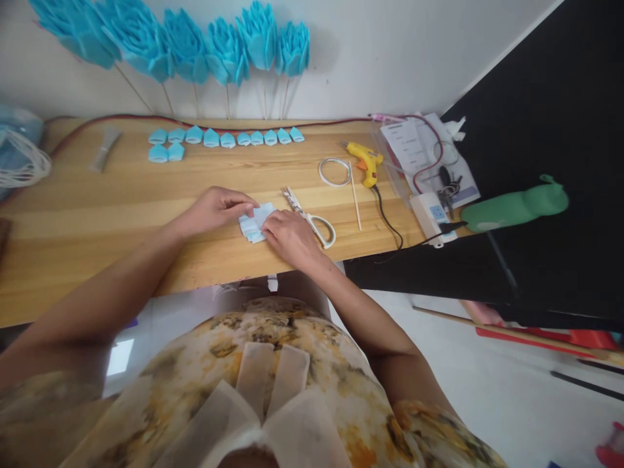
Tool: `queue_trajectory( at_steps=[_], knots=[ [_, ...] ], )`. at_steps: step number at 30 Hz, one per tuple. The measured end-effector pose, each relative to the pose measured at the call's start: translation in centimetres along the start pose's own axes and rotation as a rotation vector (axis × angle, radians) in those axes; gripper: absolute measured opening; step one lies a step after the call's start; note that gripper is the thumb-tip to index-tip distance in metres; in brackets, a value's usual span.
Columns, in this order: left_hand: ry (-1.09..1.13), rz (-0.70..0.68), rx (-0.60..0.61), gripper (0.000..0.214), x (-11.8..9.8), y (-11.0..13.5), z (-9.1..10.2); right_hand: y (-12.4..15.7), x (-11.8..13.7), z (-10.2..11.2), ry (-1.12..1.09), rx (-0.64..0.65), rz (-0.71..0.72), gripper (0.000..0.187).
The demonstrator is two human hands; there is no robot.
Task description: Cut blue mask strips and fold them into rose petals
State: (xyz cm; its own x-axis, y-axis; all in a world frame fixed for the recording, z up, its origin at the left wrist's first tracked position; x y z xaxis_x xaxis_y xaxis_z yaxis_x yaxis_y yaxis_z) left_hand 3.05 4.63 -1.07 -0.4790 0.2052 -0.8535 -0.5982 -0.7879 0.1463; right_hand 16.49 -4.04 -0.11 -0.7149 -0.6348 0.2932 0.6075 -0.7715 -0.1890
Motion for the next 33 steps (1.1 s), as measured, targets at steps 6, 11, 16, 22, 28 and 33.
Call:
queue_trajectory(
  at_steps=[6, 11, 16, 22, 28, 33],
  knots=[
    [0.022, -0.015, -0.027, 0.037, 0.5, -0.2, 0.2, 0.0, -0.6, -0.2, -0.051, -0.043, -0.036, 0.010],
    [0.032, 0.013, -0.019, 0.038, 0.3, -0.2, 0.3, 0.6, -1.3, -0.1, -0.225, -0.143, -0.077, 0.013],
    [0.044, 0.026, -0.017, 0.037, 0.1, -0.1, 0.4, 1.7, -3.0, 0.9, -0.601, -0.438, -0.271, 0.017],
    [0.088, 0.013, -0.111, 0.042, -0.5, 0.4, 0.9, 2.4, -4.4, 1.8, -0.954, -0.688, -0.421, 0.022],
    [0.299, 0.039, -0.043, 0.049, -1.6, 1.1, 1.2, 2.1, -3.8, 3.2, -0.845, -0.717, -0.393, 0.023],
    [0.566, 0.107, 0.232, 0.060, -2.1, 1.3, -0.4, 0.5, -0.8, 5.0, -0.246, -0.584, -0.060, 0.019]
  ],
)
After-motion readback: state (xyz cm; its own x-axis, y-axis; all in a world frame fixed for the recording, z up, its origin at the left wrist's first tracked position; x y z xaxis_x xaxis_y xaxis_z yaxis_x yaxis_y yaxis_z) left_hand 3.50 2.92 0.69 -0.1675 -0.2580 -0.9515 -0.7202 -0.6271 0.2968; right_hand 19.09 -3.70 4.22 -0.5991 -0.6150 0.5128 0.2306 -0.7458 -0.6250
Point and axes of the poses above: each hand's wrist, its own y-axis away from the middle knuckle, its own z-axis out of the back of the hand, x = y × z, the point moved 6 cm from there along -y, towards the middle knuckle, and after that the axes turned 14 degrees about z, right-handed, at the moved point
